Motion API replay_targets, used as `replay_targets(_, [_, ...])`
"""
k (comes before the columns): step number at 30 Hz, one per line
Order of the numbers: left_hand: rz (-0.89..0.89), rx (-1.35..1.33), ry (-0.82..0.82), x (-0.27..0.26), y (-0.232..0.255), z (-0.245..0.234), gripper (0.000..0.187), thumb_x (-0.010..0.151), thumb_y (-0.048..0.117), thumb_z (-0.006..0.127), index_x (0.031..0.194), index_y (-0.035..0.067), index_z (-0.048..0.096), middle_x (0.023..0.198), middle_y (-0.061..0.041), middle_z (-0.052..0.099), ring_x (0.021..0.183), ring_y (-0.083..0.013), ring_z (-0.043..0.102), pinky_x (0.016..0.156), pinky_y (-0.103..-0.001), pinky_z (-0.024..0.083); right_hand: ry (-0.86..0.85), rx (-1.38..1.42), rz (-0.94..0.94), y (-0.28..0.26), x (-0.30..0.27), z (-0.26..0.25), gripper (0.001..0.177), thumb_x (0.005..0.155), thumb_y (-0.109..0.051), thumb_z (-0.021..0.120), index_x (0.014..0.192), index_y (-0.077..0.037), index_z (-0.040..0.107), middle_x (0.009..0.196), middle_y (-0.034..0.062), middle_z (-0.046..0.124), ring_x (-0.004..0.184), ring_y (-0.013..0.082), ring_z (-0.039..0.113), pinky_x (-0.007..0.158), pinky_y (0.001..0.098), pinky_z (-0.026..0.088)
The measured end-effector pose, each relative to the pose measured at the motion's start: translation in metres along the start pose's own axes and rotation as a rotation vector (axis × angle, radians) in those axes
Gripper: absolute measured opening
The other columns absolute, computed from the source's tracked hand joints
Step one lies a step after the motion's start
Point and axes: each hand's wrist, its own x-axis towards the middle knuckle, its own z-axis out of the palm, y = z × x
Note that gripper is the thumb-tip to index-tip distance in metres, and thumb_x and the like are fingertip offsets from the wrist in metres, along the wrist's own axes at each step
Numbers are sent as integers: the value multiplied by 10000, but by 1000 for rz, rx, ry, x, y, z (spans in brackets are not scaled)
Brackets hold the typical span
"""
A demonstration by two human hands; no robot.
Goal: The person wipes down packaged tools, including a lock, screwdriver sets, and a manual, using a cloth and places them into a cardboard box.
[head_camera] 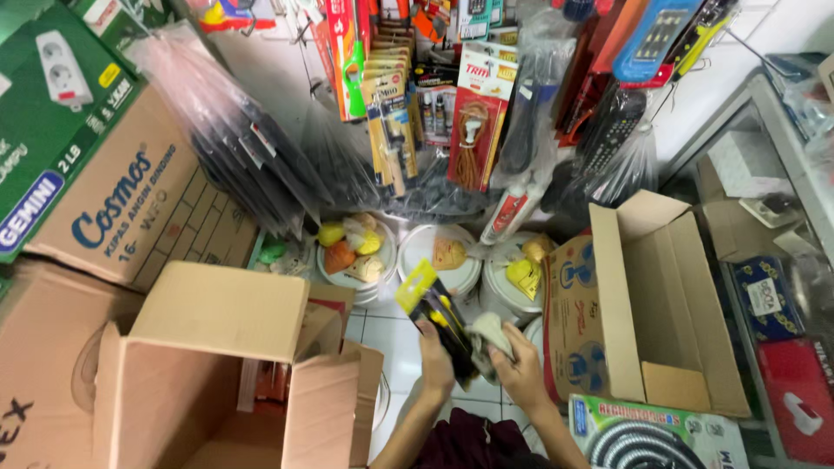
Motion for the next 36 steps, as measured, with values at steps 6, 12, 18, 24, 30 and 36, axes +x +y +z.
replay_targets(6, [86,-376,-70,81,58,6,848,979,738,331,1404,13,455,1173,-100,606,1067,-230,630,969,-419,532,-538,-346,421,34,26,-9,382,850,-305,677,1147,-74,744,987,155,785,909,245,736,850,332,555])
replay_targets(12, [-155,-270,-56,116,32,1,743,994,649,377,1548,153,378,1225,-44,560,1067,-194,556,854,-422,479,-131,28,187,48,88,-40,467,996,-331,557,1355,-39,492,1259,203,631,1137,266,611,939,398,511])
replay_targets(18, [-184,-23,-282,138,-43,5,714,1007,632,327,1554,175,301,1443,-39,517,1332,-192,504,1138,-360,402,-134,-86,-427,-22,149,-16,451,914,-271,702,1299,-129,514,1409,256,445,1227,395,539,990,453,495])
replay_targets(24, [-244,-389,-253,161,-22,-10,824,1057,724,282,1604,119,397,1174,-90,578,1041,-190,571,935,-347,463,87,-74,-584,-13,159,67,382,718,-27,777,1060,-96,620,1248,235,558,1132,433,599,963,485,506])
replay_targets(30, [-29,-277,-189,187,47,5,818,1032,705,399,1567,86,421,1223,12,543,987,-89,512,881,-251,442,131,-82,-680,17,155,78,329,610,-13,791,880,-71,612,1152,244,604,990,393,624,831,460,536])
replay_targets(36, [-31,-393,-173,201,93,16,915,934,735,445,1513,27,402,1224,-22,564,1107,-121,560,975,-287,478,110,-116,-564,63,145,68,280,629,-33,778,840,-88,603,1126,228,618,971,375,657,797,396,552])
